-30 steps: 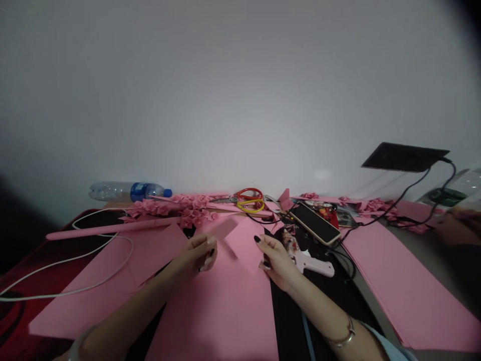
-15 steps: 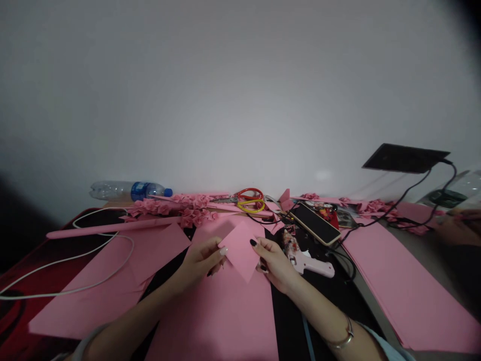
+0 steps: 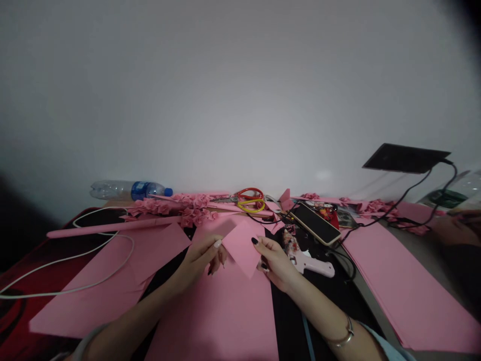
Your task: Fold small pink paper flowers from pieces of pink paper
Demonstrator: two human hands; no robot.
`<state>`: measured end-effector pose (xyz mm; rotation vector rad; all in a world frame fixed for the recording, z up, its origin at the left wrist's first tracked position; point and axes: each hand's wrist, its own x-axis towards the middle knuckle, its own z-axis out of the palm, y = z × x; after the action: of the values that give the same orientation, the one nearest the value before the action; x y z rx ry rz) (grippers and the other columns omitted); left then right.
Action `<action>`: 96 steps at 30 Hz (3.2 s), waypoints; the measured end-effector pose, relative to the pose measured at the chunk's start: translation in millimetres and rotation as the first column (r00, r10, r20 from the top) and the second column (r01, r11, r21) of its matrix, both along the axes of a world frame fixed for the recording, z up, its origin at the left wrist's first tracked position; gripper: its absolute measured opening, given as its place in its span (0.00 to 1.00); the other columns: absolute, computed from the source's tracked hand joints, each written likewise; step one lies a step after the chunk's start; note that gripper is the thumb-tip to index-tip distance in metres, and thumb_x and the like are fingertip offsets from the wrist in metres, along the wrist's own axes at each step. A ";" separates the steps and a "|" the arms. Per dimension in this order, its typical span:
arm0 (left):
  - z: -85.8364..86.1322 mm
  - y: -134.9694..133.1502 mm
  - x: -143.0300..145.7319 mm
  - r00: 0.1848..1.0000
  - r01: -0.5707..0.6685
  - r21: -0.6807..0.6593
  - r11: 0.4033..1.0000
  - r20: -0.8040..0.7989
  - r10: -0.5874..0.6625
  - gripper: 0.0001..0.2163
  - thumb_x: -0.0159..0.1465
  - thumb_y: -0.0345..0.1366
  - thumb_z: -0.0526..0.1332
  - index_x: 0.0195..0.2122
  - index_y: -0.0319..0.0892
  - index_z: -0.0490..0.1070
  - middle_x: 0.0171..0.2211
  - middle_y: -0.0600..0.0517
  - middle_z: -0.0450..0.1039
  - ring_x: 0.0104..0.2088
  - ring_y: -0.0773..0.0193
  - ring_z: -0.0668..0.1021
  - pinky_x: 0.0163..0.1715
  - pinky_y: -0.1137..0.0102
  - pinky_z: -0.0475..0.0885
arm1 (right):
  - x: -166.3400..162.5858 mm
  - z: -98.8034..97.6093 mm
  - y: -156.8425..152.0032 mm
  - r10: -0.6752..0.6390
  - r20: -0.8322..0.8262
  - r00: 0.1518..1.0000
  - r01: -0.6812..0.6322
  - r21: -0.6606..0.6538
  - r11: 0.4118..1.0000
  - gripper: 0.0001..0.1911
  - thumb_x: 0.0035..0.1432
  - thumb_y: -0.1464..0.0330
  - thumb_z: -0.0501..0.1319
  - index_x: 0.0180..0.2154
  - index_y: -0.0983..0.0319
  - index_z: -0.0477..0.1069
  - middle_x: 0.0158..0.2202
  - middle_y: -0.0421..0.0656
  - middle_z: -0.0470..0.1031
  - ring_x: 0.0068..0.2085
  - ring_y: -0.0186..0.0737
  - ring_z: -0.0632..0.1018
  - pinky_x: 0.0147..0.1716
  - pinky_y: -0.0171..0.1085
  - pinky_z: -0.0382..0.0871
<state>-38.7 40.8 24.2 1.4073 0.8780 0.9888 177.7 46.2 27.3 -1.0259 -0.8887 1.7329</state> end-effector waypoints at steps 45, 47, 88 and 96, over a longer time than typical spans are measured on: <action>4.5 -1.7 10.0 0.983 0.144 0.054 0.988 -0.121 -0.136 0.16 0.67 0.49 0.56 0.33 0.42 0.74 0.36 0.48 0.76 0.41 0.56 0.75 0.48 0.64 0.70 | -7.1 -9.9 -13.1 -0.013 0.445 0.895 -0.253 0.532 0.808 0.17 0.57 0.63 0.68 0.49 0.53 0.80 0.46 0.45 0.83 0.45 0.46 0.82 0.47 0.43 0.75; 5.1 -1.8 9.1 0.979 0.177 0.061 0.982 -0.111 -0.170 0.16 0.68 0.48 0.55 0.35 0.43 0.75 0.37 0.48 0.76 0.42 0.56 0.75 0.50 0.64 0.68 | -5.3 -12.5 -11.0 0.018 0.429 0.903 -0.255 0.502 0.826 0.18 0.56 0.60 0.69 0.49 0.53 0.80 0.45 0.44 0.83 0.44 0.47 0.82 0.46 0.43 0.75; -15.0 13.7 3.7 0.990 -0.099 -0.132 0.986 -0.113 0.085 0.15 0.61 0.51 0.59 0.30 0.43 0.64 0.19 0.57 0.70 0.15 0.67 0.71 0.16 0.73 0.66 | -1.1 -1.7 -14.9 -0.464 0.471 0.751 -0.272 0.859 0.433 0.22 0.64 0.78 0.54 0.53 0.56 0.76 0.51 0.46 0.81 0.53 0.42 0.79 0.54 0.45 0.74; -16.0 37.3 -8.7 0.923 -0.328 -0.157 0.932 -0.262 0.281 0.06 0.64 0.37 0.56 0.36 0.46 0.57 0.15 0.61 0.68 0.12 0.66 0.69 0.15 0.74 0.59 | -0.7 -1.8 -13.9 -0.489 0.468 0.736 -0.286 0.870 0.403 0.21 0.65 0.77 0.53 0.53 0.56 0.76 0.50 0.45 0.81 0.52 0.43 0.80 0.52 0.43 0.76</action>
<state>-47.4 78.1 8.2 1.2542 1.3696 0.9446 177.0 32.4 25.6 -0.8357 -1.9144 0.3839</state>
